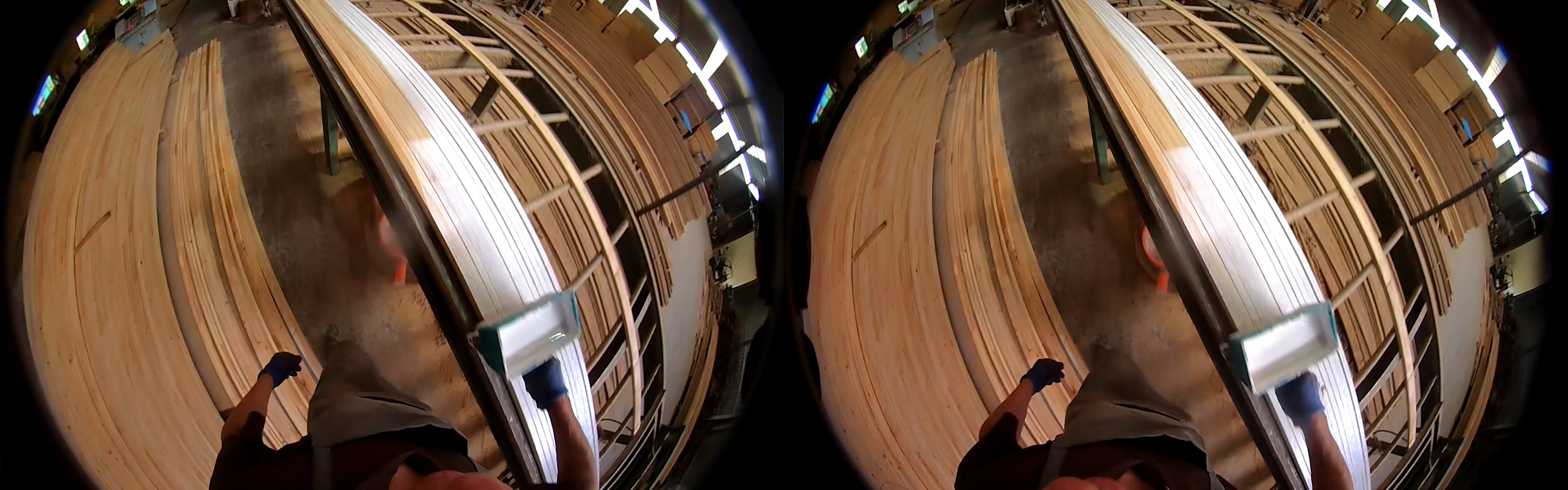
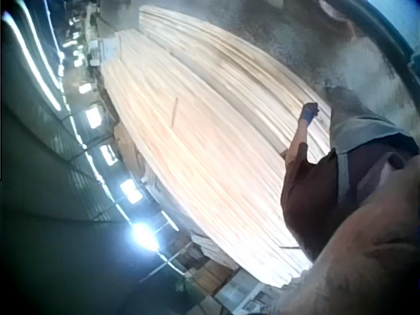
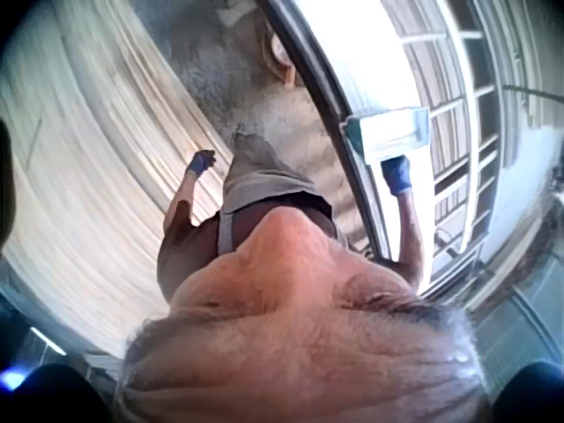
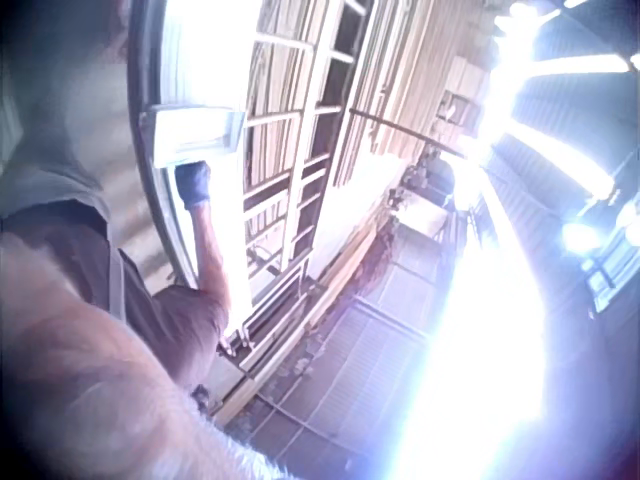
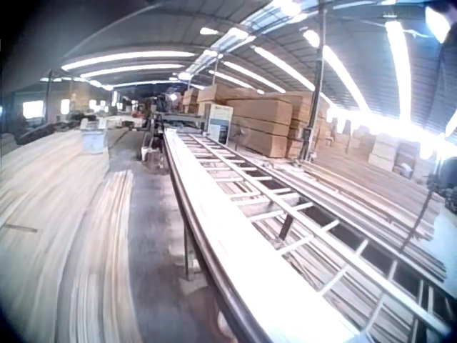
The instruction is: The person arranges several long, thin wooden planks side-by-side on a metal rack. They then use a paint roller to apply a white substance to the surface of the planks.
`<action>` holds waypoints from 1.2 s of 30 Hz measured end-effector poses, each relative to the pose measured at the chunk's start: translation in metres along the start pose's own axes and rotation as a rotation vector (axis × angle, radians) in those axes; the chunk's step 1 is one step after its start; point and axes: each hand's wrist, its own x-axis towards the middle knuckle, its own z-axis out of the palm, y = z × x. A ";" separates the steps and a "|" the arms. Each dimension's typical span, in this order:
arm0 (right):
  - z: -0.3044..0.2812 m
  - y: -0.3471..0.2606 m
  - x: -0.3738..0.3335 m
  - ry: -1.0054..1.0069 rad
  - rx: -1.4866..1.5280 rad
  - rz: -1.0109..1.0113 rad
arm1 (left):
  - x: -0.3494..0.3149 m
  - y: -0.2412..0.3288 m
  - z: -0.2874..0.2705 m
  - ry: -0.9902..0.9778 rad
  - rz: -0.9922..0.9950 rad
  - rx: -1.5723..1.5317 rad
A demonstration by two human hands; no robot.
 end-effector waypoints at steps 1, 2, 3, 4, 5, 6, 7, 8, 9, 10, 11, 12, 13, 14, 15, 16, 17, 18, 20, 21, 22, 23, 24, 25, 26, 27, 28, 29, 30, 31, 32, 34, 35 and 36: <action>-0.001 -0.023 0.056 0.003 -0.042 -0.040 | 0.014 0.012 -0.022 0.004 0.072 -0.153; -0.001 -0.048 0.107 0.000 -0.072 -0.070 | 0.026 0.032 -0.040 0.010 0.120 -0.150; -0.002 -0.076 0.155 0.011 -0.080 -0.094 | 0.028 0.066 -0.052 0.001 0.132 -0.188; -0.006 -0.104 0.202 0.033 -0.087 -0.113 | 0.024 0.117 -0.061 -0.013 0.151 -0.217; -0.011 -0.136 0.251 -0.005 -0.144 -0.133 | 0.047 0.143 -0.075 -0.012 0.153 -0.104; -0.015 -0.164 0.298 -0.038 -0.206 -0.138 | 0.062 0.180 -0.086 -0.028 0.254 -0.034; -0.021 -0.193 0.341 -0.039 -0.171 -0.142 | 0.078 0.219 -0.094 -0.045 0.355 0.028; -0.021 -0.229 0.388 -0.051 -0.123 -0.165 | 0.115 0.248 -0.110 -0.042 0.470 -0.034; -0.015 -0.257 0.432 -0.057 -0.109 -0.201 | 0.139 0.292 -0.123 -0.066 0.526 -0.057; -0.013 -0.286 0.474 -0.052 -0.097 -0.238 | 0.161 0.338 -0.135 -0.096 0.583 -0.083; -0.006 -0.314 0.514 -0.052 -0.089 -0.195 | 0.166 0.403 -0.143 -0.145 0.585 -0.075; 0.002 -0.331 0.554 -0.027 -0.080 -0.218 | 0.183 0.443 -0.152 -0.111 0.741 -0.056; 0.007 -0.337 0.588 0.014 -0.075 -0.214 | 0.182 0.510 -0.158 -0.096 0.813 -0.049; 0.008 -0.344 0.622 0.055 -0.069 -0.213 | 0.175 0.578 -0.164 -0.076 0.886 -0.041; 0.013 -0.310 0.651 0.267 -0.098 -0.460 | 0.138 0.648 -0.149 -0.139 0.825 -0.009; 0.009 -0.367 0.673 0.000 -0.125 -0.272 | 0.139 0.678 -0.184 -0.097 0.803 -0.106; 0.017 -0.374 0.698 0.109 -0.086 -0.366 | 0.146 0.716 -0.196 -0.118 0.797 -0.193; 0.014 -0.419 0.712 -0.013 -0.038 -0.190 | 0.156 0.744 -0.219 -0.072 0.785 -0.223; 0.016 -0.406 0.731 0.138 -0.042 -0.300 | 0.151 0.822 -0.215 0.009 0.780 -0.211; 0.014 -0.423 0.735 0.121 -0.003 -0.309 | 0.186 0.843 -0.235 0.065 0.680 -0.238; 0.008 -0.420 0.727 0.108 -0.009 -0.254 | 0.187 0.868 -0.232 -0.060 0.775 -0.263; 0.012 -0.422 0.731 0.086 -0.002 -0.225 | 0.203 0.913 -0.251 0.054 0.636 -0.072; 0.018 -0.428 0.741 0.071 0.007 -0.203 | 0.225 0.946 -0.270 0.059 0.698 -0.010; 0.022 -0.430 0.741 0.033 -0.113 -0.190 | 0.249 0.976 -0.294 0.066 0.751 0.037; 0.028 -0.416 0.725 0.084 -0.084 -0.094 | 0.218 0.990 -0.250 0.045 0.766 0.007; 0.029 -0.420 0.722 0.104 -0.031 -0.099 | 0.251 1.014 -0.269 -0.015 0.632 0.037; 0.031 -0.415 0.703 0.129 0.028 -0.070 | 0.250 1.013 -0.250 0.087 0.611 0.038; 0.027 -0.413 0.688 0.089 -0.013 0.031 | 0.263 1.017 -0.247 0.139 0.600 0.125; 0.018 -0.407 0.667 0.043 -0.059 0.129 | 0.275 1.014 -0.244 0.120 0.640 0.048; 0.014 -0.395 0.641 0.081 -0.095 0.135 | 0.286 1.011 -0.240 0.097 0.683 -0.025; 0.007 -0.386 0.611 0.058 -0.073 0.245 | 0.290 1.013 -0.238 0.146 0.579 -0.034; 0.002 -0.369 0.528 0.093 -0.006 0.479 | 0.297 1.009 -0.248 0.019 0.582 -0.090; -0.004 -0.359 0.483 0.099 0.129 0.619 | 0.283 1.010 -0.241 -0.013 0.558 -0.099; 0.012 -0.333 0.425 0.266 0.244 0.679 | 0.295 1.018 -0.251 -0.036 0.469 -0.109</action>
